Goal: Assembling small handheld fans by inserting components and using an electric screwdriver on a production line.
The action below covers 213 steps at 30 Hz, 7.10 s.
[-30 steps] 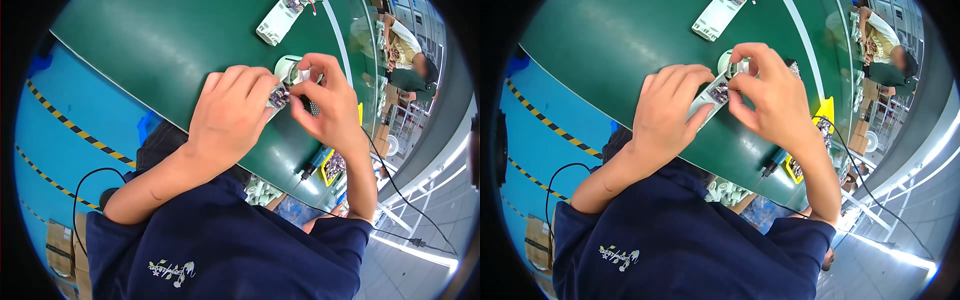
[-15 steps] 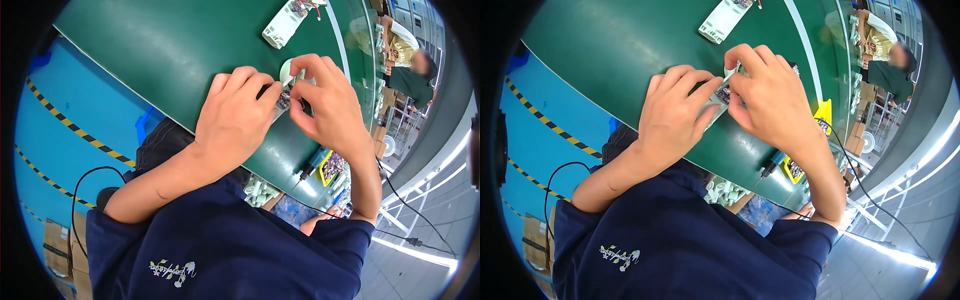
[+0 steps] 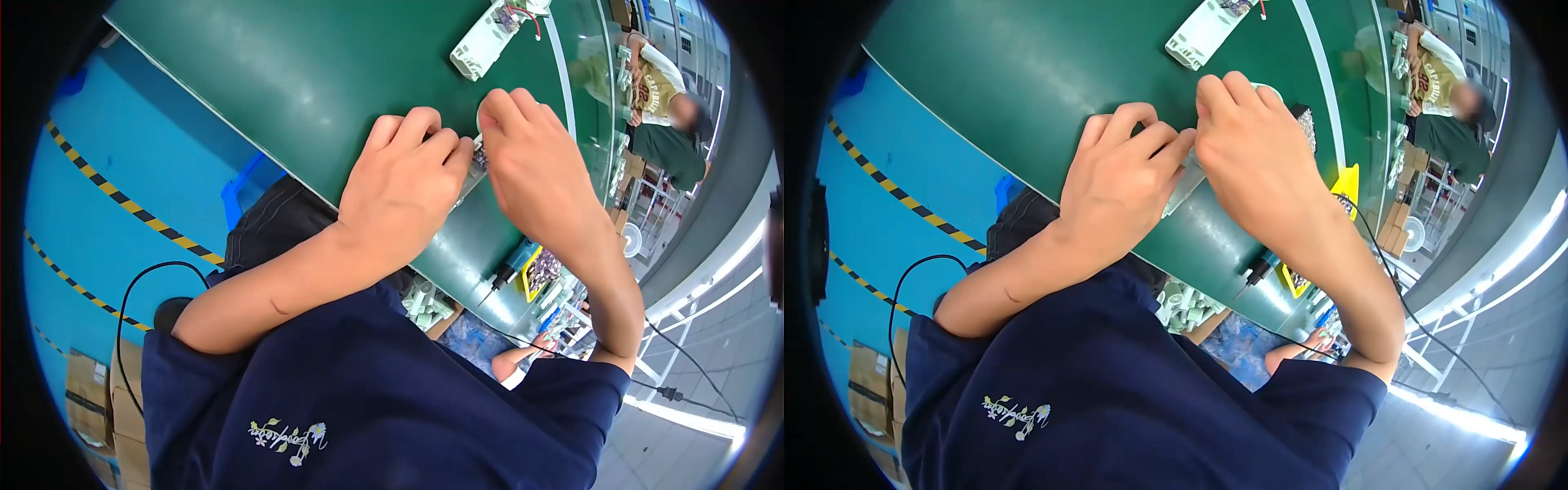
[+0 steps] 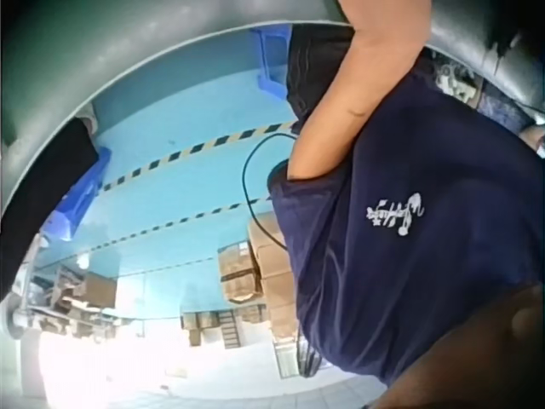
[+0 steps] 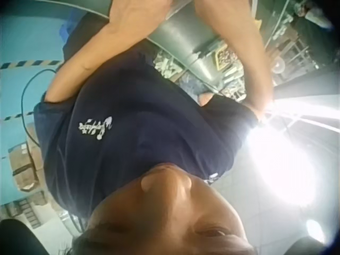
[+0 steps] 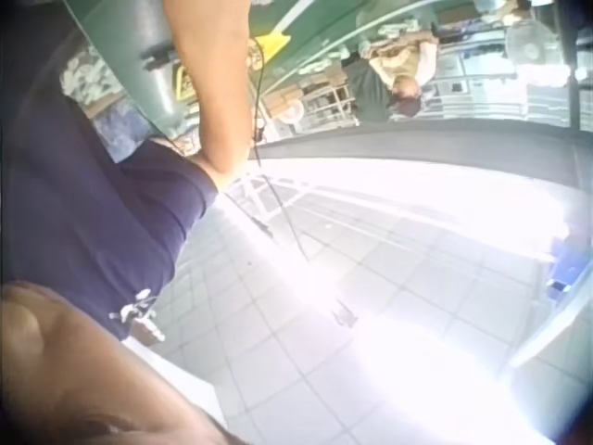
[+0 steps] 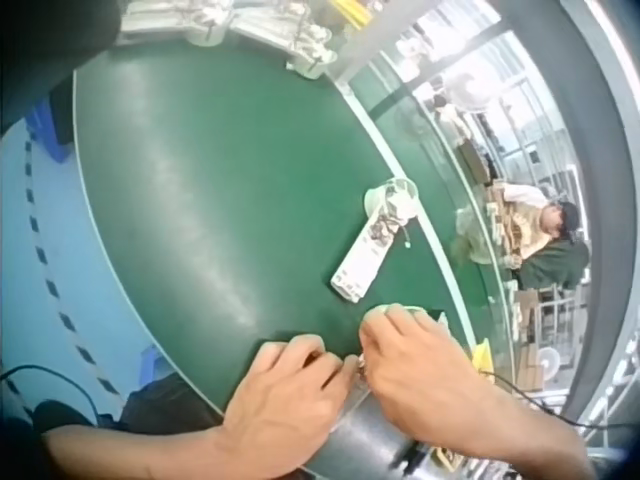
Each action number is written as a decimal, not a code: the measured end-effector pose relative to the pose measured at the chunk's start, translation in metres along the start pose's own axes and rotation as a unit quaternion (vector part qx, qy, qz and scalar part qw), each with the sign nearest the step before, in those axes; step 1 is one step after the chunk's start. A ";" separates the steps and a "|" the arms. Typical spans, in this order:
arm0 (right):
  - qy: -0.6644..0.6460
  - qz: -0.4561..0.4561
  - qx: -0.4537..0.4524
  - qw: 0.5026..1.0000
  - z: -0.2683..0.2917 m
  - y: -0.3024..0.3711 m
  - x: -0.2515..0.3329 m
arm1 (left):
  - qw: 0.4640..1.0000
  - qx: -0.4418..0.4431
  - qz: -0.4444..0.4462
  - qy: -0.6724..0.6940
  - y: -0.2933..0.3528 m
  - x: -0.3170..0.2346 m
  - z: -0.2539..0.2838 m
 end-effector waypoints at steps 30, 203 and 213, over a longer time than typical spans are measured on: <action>-0.496 -0.557 -0.487 0.455 -0.167 0.007 -0.303 | 0.959 0.175 -0.203 0.089 -0.182 0.091 -0.043; -0.378 -0.093 -0.392 0.833 -0.016 0.038 0.018 | 0.972 0.027 0.095 0.213 -0.020 0.029 0.030; -0.472 -0.140 -0.411 0.767 -0.026 0.037 0.006 | 0.993 0.083 0.069 -0.038 0.007 -0.007 0.027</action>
Point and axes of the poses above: each hand's wrist, its own y-axis away from the middle knuckle, its own z-axis out of the back of the hand, x = y × z, the point moved 7 cm from there along -y, towards the middle knuckle, and after that the axes turned 2 degrees about -x, right-handed, at the moved point
